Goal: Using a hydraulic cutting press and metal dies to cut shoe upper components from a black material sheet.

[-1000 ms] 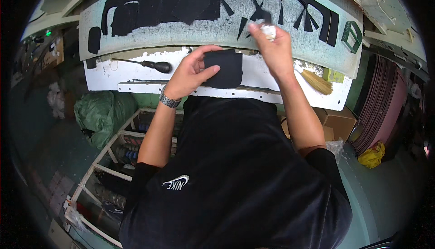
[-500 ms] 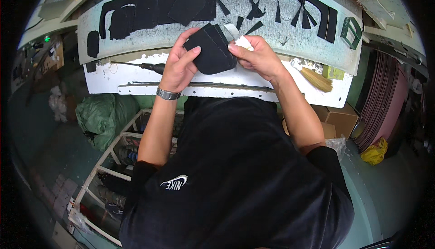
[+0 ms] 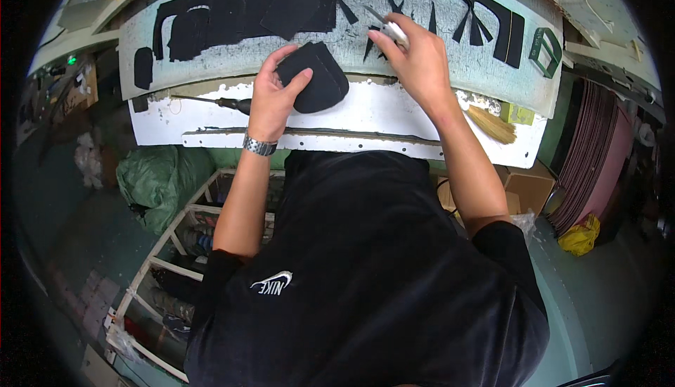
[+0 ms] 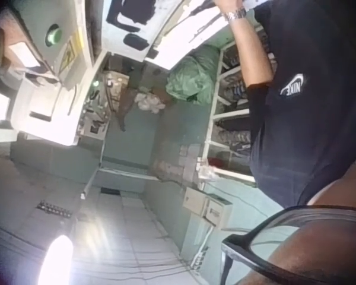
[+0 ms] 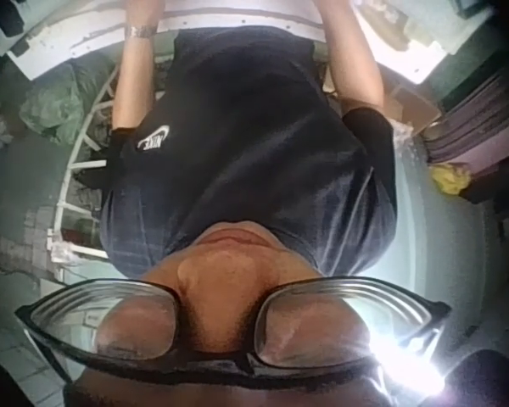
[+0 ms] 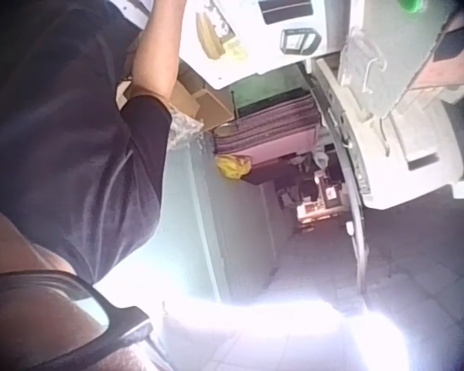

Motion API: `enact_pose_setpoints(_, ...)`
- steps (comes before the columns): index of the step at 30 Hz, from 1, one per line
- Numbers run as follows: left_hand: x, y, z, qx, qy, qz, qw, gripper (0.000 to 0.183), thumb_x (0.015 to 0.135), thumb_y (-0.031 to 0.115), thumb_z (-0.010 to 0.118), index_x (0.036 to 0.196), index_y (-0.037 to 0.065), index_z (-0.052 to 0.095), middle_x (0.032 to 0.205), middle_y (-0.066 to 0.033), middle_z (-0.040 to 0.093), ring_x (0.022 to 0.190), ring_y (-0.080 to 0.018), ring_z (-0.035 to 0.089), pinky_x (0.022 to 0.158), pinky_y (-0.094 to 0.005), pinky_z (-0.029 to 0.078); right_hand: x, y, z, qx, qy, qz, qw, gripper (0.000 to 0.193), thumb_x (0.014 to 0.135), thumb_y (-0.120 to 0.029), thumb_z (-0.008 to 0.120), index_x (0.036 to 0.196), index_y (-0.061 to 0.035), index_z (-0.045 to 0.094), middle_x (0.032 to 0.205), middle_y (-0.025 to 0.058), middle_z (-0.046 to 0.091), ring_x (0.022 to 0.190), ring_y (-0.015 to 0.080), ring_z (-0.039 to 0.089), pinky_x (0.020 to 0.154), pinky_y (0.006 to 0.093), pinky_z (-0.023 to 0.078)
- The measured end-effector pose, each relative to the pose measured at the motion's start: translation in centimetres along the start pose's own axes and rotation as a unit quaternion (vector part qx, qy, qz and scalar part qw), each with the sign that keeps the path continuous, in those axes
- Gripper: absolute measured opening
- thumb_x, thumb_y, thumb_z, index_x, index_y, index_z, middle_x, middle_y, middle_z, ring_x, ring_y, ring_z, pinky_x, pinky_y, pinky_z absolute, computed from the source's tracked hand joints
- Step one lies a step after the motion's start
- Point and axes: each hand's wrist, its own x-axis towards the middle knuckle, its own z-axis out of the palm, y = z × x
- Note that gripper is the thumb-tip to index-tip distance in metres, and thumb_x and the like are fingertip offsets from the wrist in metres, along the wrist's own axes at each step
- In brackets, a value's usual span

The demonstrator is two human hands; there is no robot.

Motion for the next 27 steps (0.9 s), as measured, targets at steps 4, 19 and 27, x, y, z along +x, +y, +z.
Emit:
enact_pose_setpoints(4,-2.1,-1.4,-2.8,-0.163,-0.031,-0.099,0.981,0.048,0.092,0.004,0.07,0.137,0.0,0.053,0.122,-0.0111,0.067,0.107,-0.019,0.067,0.093,-0.0328,0.056,-3.2,0.0,-0.4,0.078,-0.075,0.071,0.992,0.036,0.097,-0.035,0.068,0.113,-0.0028,0.066,0.087,0.0244,0.071,0.076,0.0388,0.072,0.069,0.0446,0.055)
enact_pose_setpoints(19,-4.5,1.6,-4.5,-0.4,-0.302,-0.172,0.848,0.101,0.088,0.088,0.019,0.149,0.01,0.039,0.126,-0.026,0.061,0.119,-0.044,0.062,0.083,-0.0579,0.06,-6.3,-4.9,-0.8,-0.095,-0.226,-0.109,0.963,0.031,0.092,-0.028,0.072,0.109,-0.0021,0.069,0.098,0.015,0.071,0.088,0.0306,0.07,0.074,0.0406,0.054)
enact_pose_setpoints(27,-3.2,2.4,-4.8,-0.313,-0.298,-0.182,0.883,0.118,0.08,0.096,0.015,0.159,0.008,0.024,0.142,-0.0243,0.052,0.111,-0.0449,0.066,0.073,-0.0475,0.064,-1.0,-10.0,2.6,0.297,-0.284,0.022,0.911,0.022,0.094,-0.008,0.071,0.113,0.0015,0.065,0.096,0.009,0.07,0.088,0.0114,0.068,0.077,0.0256,0.056)
